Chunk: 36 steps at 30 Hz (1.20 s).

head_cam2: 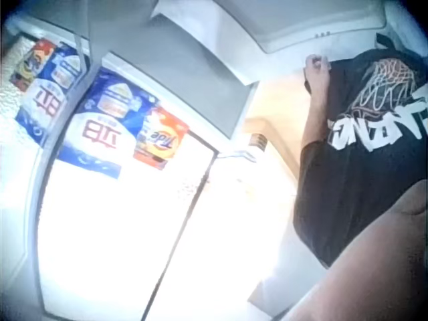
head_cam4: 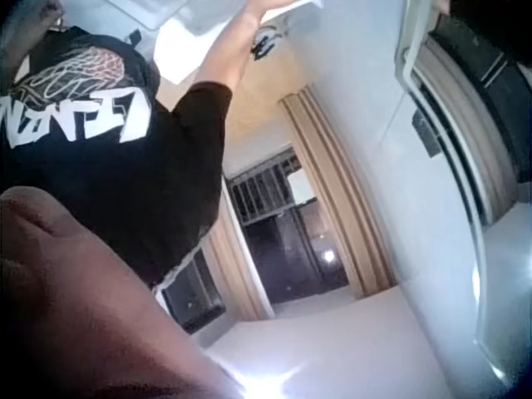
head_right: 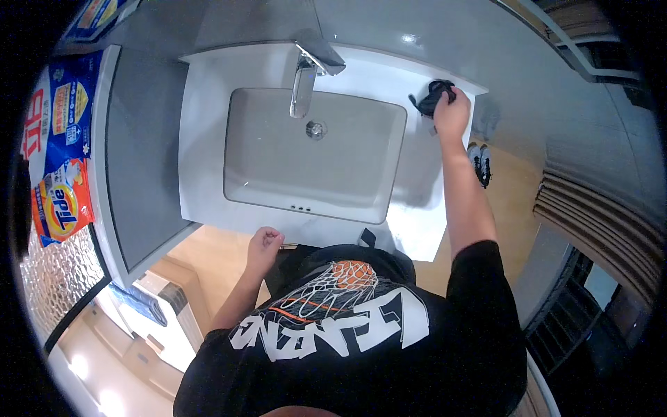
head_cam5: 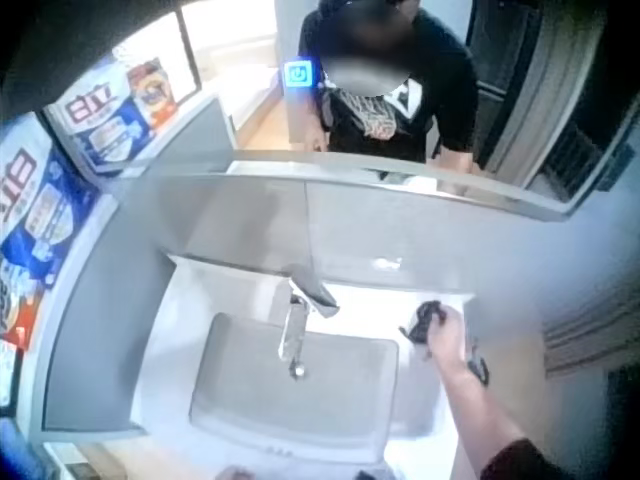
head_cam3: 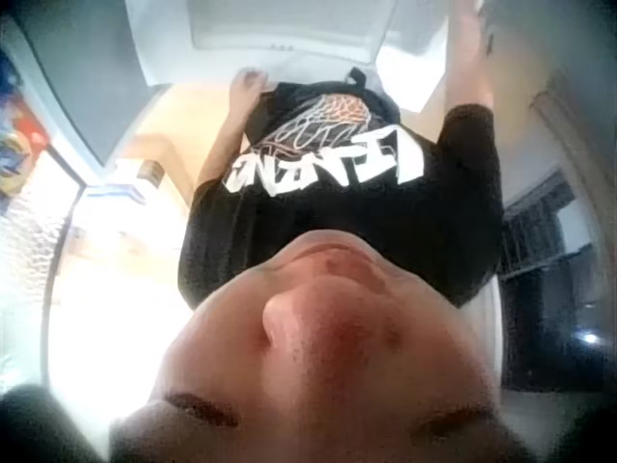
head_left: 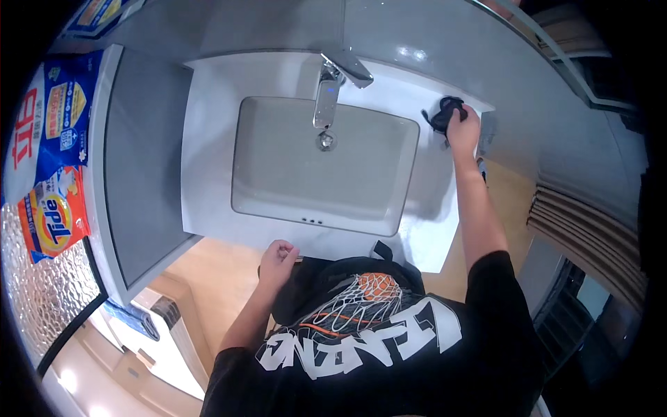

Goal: The person rinses a dark cloth under a running faucet in a sink, wrings it out, and uses it to wipe the edges of the sink and surrounding countertop.

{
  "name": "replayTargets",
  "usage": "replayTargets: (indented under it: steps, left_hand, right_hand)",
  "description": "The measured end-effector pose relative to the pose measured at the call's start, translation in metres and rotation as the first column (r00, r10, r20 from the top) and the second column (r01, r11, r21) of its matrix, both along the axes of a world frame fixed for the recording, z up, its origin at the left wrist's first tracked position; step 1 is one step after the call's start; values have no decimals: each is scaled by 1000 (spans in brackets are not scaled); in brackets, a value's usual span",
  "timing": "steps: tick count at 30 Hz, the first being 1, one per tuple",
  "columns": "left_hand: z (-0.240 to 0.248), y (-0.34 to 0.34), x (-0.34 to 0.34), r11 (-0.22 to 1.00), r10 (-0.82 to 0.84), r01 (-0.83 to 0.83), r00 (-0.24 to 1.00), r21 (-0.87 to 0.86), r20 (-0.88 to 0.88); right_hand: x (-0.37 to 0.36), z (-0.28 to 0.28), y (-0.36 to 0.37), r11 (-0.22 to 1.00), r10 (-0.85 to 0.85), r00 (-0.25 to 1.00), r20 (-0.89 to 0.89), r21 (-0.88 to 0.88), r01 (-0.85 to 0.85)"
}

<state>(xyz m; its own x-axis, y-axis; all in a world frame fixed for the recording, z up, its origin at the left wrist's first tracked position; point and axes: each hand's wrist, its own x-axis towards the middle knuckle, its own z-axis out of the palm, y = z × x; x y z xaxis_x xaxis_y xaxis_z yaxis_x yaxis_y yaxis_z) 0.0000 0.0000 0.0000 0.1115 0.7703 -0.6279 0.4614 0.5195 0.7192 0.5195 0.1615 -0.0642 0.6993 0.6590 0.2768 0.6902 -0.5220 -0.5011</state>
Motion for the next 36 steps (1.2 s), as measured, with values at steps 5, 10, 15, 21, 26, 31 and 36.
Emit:
replayTargets:
  steps: [5,10,15,21,26,31,36]
  left_hand:
    - [11,7,-18,999,49,-49,998,23,-33]
    - [9,5,-17,994,100,-100,995,33,13]
    - [-8,2,-16,987,148,-153,985,53,85]
    - [-3,5,-13,997,25,-22,999,75,-40]
    - [-16,3,-15,998,25,-25,1000,50,-15]
    - [4,11,-2,997,-71,74,991,20,-116]
    - [3,28,22,992,-123,127,981,15,-147]
  right_hand:
    - [-95,-18,52,940,340,914,223,-61,-335]
    - [-215,-6,68,640,769,625,136,-173,-749]
    - [-230,48,13,552,735,580,-352,-186,-813]
    - [-76,79,-46,899,403,778,-482,49,-436]
    - [29,22,-78,981,183,983,33,-76,-180]
    - [-57,-16,-40,943,303,942,146,-187,-275]
    - [-190,-5,-2,856,489,656,-574,173,-487]
